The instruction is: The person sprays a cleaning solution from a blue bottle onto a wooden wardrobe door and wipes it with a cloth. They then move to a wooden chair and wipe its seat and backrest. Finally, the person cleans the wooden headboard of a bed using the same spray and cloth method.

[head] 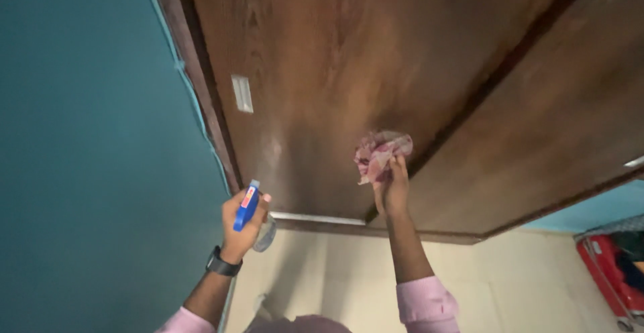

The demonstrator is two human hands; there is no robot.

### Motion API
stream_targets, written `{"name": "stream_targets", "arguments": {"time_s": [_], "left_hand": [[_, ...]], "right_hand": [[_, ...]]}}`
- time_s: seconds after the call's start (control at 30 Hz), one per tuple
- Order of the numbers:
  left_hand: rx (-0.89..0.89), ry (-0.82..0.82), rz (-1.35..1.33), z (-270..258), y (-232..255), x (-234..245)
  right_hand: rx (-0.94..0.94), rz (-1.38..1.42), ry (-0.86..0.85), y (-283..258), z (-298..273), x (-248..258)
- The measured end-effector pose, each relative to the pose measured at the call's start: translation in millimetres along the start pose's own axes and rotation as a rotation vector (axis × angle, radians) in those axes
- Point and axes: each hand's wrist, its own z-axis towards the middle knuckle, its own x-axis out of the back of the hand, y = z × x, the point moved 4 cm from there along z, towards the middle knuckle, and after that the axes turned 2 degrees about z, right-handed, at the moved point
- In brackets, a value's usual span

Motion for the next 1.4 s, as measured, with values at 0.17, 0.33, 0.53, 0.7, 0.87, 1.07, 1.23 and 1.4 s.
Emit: {"name": "stream_targets", "arguments": {"time_s": [0.17, 0.33, 0.53, 0.7, 0.87, 1.07, 1.23, 1.4], "left_hand": [[0.026, -0.052, -0.027, 37, -3, 12], [-0.120, -0.062, 0.120, 57, -7, 25], [-0.028, -0.085, 0.085, 72, -25, 31], [-0.134, -0.196, 0.175, 78, -18, 12], [0.106, -0.262, 0.071, 73, -39, -7], [0.139, -0.091, -0.056, 69, -66, -8], [0.129, 0.009, -0.014, 70, -62, 7], [0.094, 0.072, 0.038, 63, -59, 21]], "right_hand": [[0.033, -0.037, 0.043, 20, 26, -11], [0.071, -0.045, 0.045, 29, 32, -21], [0.137, -0.151, 0.009, 20, 55, -31], [0.193, -0.222, 0.076, -1, 82, -35], [0.294, -0.311, 0.168, -23, 99, -3], [0.545, -0.398, 0.180, -39, 124, 42], [0.441, -0.478, 0.368, -30, 153, 62], [0.897, -1.121, 0.036, -3, 160, 27]]}}
